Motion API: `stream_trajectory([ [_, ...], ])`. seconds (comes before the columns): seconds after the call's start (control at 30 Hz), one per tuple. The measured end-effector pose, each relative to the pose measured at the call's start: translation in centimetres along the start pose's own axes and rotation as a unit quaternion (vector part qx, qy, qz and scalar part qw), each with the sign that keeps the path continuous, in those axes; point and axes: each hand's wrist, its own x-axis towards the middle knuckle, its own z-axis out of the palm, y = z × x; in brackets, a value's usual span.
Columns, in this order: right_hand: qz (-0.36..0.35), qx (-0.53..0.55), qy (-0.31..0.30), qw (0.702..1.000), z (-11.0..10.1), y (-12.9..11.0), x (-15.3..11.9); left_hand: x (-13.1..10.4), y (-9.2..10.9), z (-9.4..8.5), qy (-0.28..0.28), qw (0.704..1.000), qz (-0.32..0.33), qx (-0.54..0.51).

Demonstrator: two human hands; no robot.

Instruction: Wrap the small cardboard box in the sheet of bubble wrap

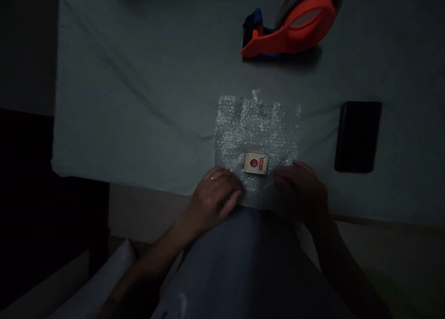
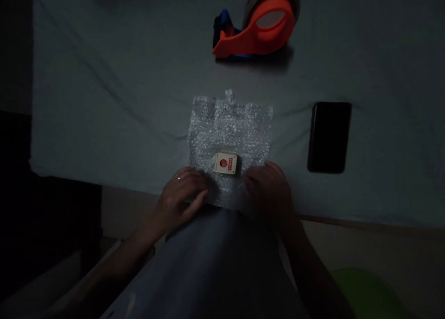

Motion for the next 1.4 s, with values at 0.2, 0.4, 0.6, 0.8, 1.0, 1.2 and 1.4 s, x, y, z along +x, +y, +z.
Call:
stream_trajectory([
  [0.2, -0.037, 0.005, -0.009, 0.999, 1.4, -2.0, 3.2, 0.9, 0.9, 1.5, -0.179, 0.981, 0.075, 0.025],
  [0.4, -0.008, -0.022, 0.032, 0.999, -0.4, -1.0, 3.0, 0.1, 0.1, 3.2, -0.214, 0.971, 0.055, 0.091],
  [0.6, 0.081, -0.090, 0.173, 0.977, -4.5, 2.5, 0.2, 0.7, -0.3, 3.0, -0.175, 0.980, 0.031, 0.087],
  [0.8, 0.069, -0.121, 0.124, 0.982, -3.9, 4.2, -0.4, 1.4, -0.5, 2.7, -0.170, 0.982, 0.043, 0.074],
  [1.0, 0.059, -0.099, 0.154, 0.981, -4.3, 2.7, 0.5, 1.2, -0.3, 3.0, -0.166, 0.982, 0.042, 0.077],
  [1.2, -0.038, -0.045, 0.183, 0.981, -4.0, -1.7, 2.3, 1.2, -0.4, 3.1, -0.184, 0.978, 0.046, 0.084],
  [1.4, -0.075, 0.009, -0.002, 0.997, 0.1, -3.0, 4.7, 1.7, 0.0, 2.7, -0.200, 0.976, 0.028, 0.085],
])
